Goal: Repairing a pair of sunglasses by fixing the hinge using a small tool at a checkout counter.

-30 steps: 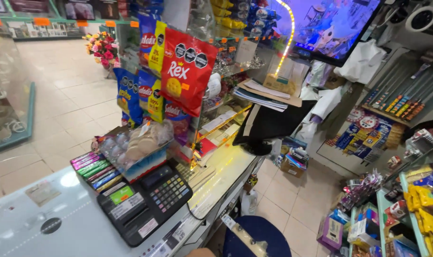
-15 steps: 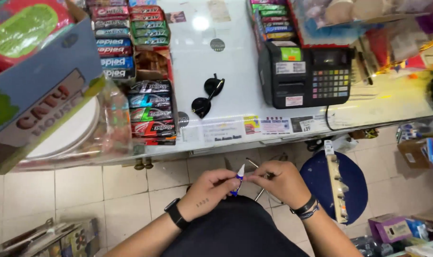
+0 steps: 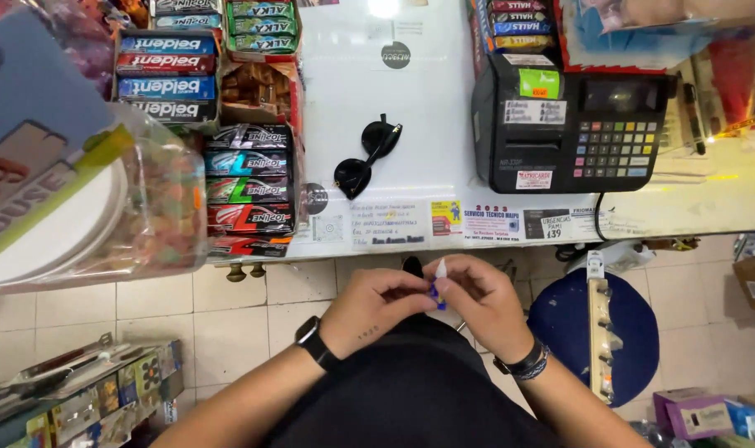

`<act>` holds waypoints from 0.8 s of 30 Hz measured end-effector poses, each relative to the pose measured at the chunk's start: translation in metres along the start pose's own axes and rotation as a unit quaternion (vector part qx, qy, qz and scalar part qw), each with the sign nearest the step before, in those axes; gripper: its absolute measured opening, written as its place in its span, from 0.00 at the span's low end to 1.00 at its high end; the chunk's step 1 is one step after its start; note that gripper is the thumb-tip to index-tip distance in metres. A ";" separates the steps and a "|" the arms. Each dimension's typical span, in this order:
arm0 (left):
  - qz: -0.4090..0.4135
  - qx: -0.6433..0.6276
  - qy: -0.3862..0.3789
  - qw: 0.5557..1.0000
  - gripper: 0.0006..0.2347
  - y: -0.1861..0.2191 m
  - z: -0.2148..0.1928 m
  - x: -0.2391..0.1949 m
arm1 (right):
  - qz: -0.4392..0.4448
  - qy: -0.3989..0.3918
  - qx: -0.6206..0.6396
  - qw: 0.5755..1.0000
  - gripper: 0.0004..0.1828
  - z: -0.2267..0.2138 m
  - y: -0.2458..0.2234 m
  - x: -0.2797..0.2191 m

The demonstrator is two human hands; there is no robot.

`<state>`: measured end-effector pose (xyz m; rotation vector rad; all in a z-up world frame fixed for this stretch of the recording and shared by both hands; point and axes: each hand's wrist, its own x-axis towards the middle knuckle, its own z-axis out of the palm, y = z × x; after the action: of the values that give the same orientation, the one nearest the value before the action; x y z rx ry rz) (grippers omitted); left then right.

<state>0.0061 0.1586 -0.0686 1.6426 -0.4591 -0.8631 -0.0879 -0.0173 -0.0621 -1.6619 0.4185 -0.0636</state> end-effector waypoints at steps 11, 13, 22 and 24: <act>0.011 0.479 0.150 0.865 0.17 -0.015 0.004 0.089 | -0.069 -0.063 0.117 0.989 0.08 -0.123 -0.013 0.053; -0.011 0.487 0.175 0.856 0.13 -0.022 0.009 0.101 | -0.098 -0.053 0.124 0.986 0.06 -0.142 -0.018 0.069; -0.108 0.449 0.215 0.860 0.13 -0.012 0.016 0.110 | -0.142 -0.115 0.165 0.969 0.06 -0.169 -0.043 0.110; -0.110 0.442 0.199 0.868 0.14 -0.013 0.013 0.105 | -0.151 -0.129 0.172 0.965 0.06 -0.169 -0.044 0.116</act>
<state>0.0624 0.0798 -0.1126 2.6971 -0.3965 -0.4415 -0.0170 -0.2098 -0.0193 -1.3540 -0.0470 -0.1372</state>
